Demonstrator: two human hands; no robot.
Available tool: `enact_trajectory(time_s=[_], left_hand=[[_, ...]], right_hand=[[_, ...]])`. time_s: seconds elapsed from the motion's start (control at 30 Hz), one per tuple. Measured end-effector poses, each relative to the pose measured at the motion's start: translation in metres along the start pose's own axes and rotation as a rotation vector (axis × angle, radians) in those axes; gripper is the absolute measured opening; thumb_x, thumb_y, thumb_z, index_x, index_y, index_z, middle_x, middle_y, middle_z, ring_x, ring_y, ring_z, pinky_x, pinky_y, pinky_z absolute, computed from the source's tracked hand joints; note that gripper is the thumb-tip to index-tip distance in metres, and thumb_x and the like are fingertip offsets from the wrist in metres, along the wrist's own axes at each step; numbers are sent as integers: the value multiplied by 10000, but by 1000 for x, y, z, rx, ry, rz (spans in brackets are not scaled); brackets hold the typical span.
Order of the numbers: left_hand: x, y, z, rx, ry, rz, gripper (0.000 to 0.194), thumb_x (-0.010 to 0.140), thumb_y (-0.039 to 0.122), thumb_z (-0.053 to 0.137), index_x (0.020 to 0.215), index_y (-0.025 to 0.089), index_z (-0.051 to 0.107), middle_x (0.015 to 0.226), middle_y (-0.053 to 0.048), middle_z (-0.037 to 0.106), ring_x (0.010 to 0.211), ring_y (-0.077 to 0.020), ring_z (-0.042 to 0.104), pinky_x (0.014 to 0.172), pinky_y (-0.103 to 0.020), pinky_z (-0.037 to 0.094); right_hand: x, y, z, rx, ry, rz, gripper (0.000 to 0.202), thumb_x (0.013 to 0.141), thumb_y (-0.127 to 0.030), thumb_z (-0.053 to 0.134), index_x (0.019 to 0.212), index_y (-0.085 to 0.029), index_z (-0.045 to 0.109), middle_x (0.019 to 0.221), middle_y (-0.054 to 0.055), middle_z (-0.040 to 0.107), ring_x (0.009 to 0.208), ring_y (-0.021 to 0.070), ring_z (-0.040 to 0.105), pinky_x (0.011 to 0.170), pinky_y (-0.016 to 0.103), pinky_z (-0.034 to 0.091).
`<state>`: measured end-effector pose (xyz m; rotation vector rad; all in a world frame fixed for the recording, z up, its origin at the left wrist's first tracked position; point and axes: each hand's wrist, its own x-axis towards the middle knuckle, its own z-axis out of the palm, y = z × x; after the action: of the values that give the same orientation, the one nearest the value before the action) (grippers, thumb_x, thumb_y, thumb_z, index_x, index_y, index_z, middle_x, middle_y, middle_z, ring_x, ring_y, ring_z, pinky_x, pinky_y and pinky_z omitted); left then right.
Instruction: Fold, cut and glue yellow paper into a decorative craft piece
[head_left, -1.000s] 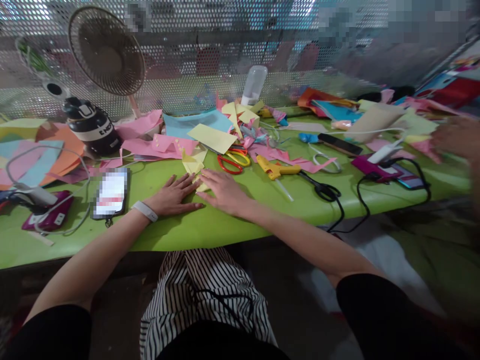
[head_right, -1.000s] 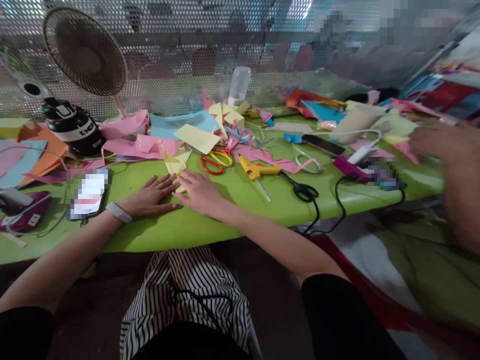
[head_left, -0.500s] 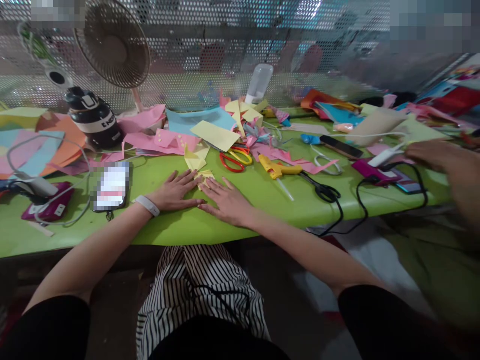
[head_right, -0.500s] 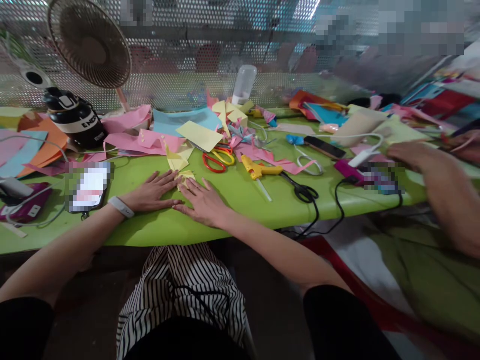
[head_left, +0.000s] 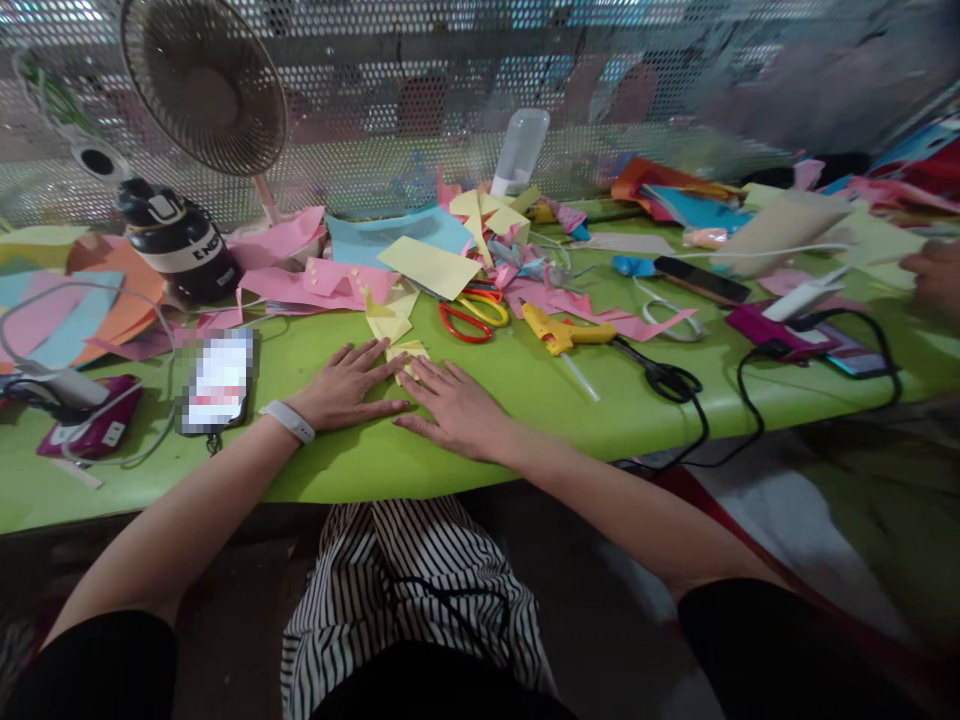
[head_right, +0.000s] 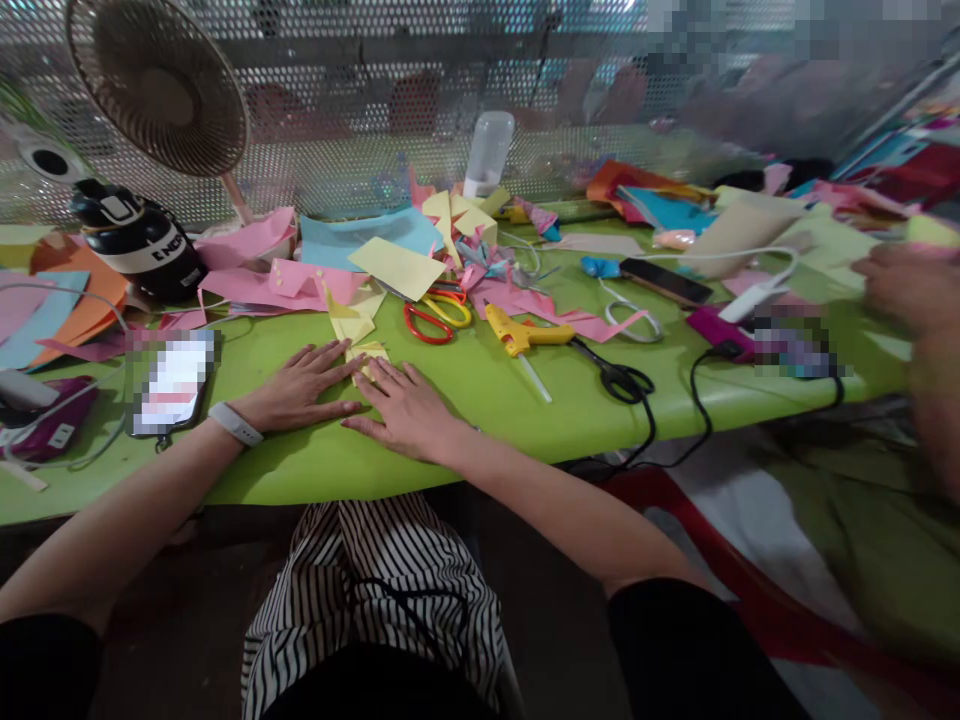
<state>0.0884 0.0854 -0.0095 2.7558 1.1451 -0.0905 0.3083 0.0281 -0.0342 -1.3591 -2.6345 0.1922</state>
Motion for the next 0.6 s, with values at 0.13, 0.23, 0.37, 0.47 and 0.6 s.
enact_trajectory(time_s=[0.13, 0.23, 0.37, 0.47, 0.6], left_hand=[[0, 0, -1, -10, -32, -2, 900, 920, 797, 309, 1627, 251, 195, 1705, -95, 57, 1579, -294, 48, 1266, -493, 55], [0, -1, -1, -9, -43, 0, 899, 923, 797, 294, 1628, 251, 182, 1704, -101, 20, 1578, -287, 19, 1263, -502, 38], [0, 0, 0, -9, -43, -3, 895, 919, 805, 284, 1627, 267, 176, 1703, -91, 23, 1579, -283, 34, 1260, -521, 35], [0, 0, -1, -10, -41, 2, 904, 917, 807, 282, 1624, 251, 197, 1703, -99, 63, 1579, -278, 44, 1261, -514, 39], [0, -1, -4, -33, -47, 14, 931, 907, 819, 282, 1617, 219, 233, 1698, -121, 80, 1578, -282, 47, 1264, -503, 34]], right_hand=[[0, 0, 0, 17, 26, -1, 854, 982, -713, 242, 1562, -99, 370, 1642, 193, 263, 1539, 313, 247, 1245, 533, 234], [-1, -1, -2, 4, 53, -8, 817, 993, -686, 279, 1548, -99, 399, 1647, 197, 248, 1539, 320, 247, 1241, 532, 244], [-2, -1, -2, -23, 77, -31, 797, 1002, -668, 280, 1526, -88, 436, 1645, 196, 262, 1542, 309, 243, 1248, 513, 235], [-2, 0, -1, -9, 87, -44, 790, 1003, -670, 269, 1518, -99, 450, 1638, 180, 293, 1535, 295, 266, 1244, 498, 258], [-2, 1, -1, 12, 86, -50, 782, 1007, -665, 270, 1520, -103, 450, 1630, 174, 313, 1528, 289, 288, 1239, 488, 275]])
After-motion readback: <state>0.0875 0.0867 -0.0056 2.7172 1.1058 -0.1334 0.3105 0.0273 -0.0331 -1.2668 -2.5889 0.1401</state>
